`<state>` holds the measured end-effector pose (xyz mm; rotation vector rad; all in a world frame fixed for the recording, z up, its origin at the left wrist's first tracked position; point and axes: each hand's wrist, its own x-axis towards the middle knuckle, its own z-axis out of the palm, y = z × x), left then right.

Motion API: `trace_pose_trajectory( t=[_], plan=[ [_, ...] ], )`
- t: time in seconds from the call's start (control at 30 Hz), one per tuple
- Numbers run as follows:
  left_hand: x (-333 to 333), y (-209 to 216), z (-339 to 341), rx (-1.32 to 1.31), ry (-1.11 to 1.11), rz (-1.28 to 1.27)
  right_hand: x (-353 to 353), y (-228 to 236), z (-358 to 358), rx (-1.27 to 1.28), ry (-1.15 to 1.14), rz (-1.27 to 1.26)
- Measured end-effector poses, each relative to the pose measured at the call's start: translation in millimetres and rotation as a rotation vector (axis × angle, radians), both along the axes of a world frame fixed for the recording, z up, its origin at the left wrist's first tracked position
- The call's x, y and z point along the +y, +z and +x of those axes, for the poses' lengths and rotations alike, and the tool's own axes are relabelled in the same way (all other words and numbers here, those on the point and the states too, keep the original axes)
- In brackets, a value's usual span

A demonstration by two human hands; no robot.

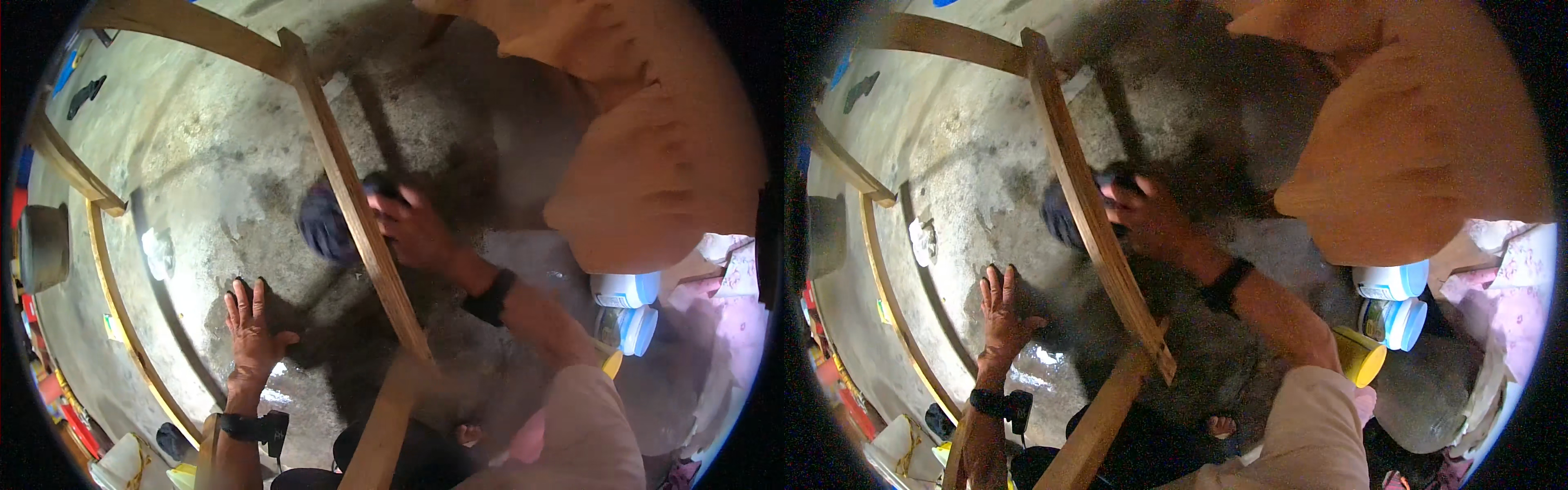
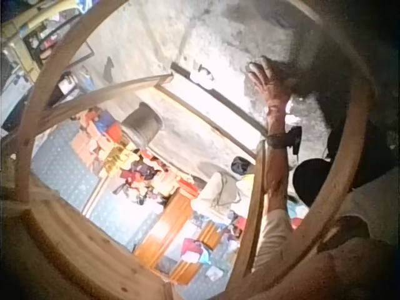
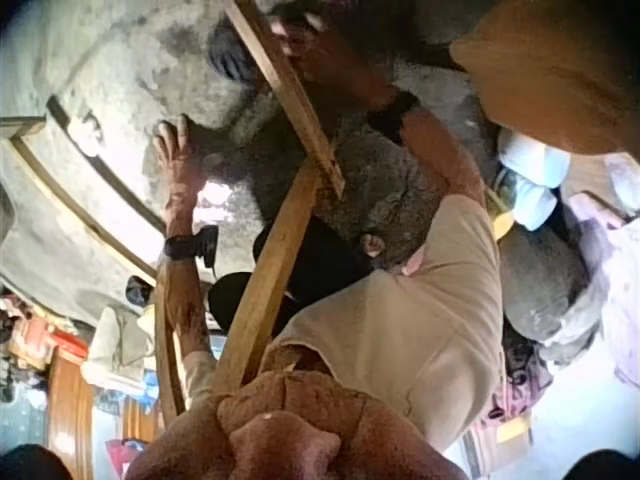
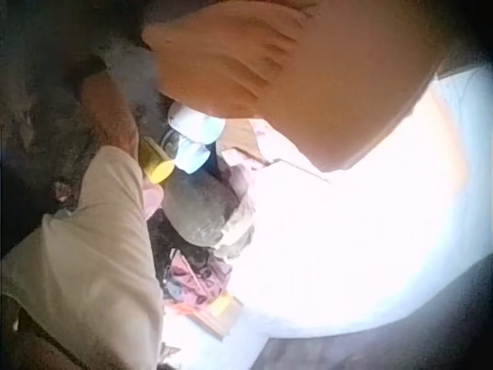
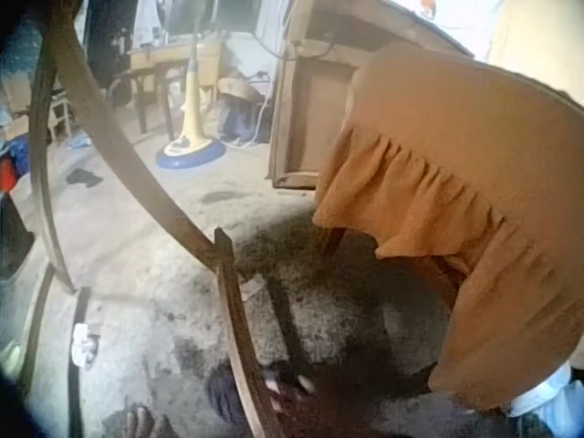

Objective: Cleaning a concrete floor using a wet cloth and a bucket of water.

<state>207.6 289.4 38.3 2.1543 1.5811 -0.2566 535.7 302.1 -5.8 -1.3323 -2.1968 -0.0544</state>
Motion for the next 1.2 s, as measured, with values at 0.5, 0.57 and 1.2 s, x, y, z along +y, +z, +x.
trace_pose_trajectory(
  t=[0.5, 0.57, 1.2],
  plan=[
    [-1, 1, 19, -0.024, 0.013, -0.017, 96, -6, 142, -0.109, -0.576, -0.361],
    [2, 5, 15, 0.03, 0.024, -0.029, 103, 10, 58, -0.085, -0.494, -0.111],
    [3, 11, 17, 0.078, 0.082, -0.12, 113, -15, 64, -0.084, -0.575, -0.093]
  ],
)
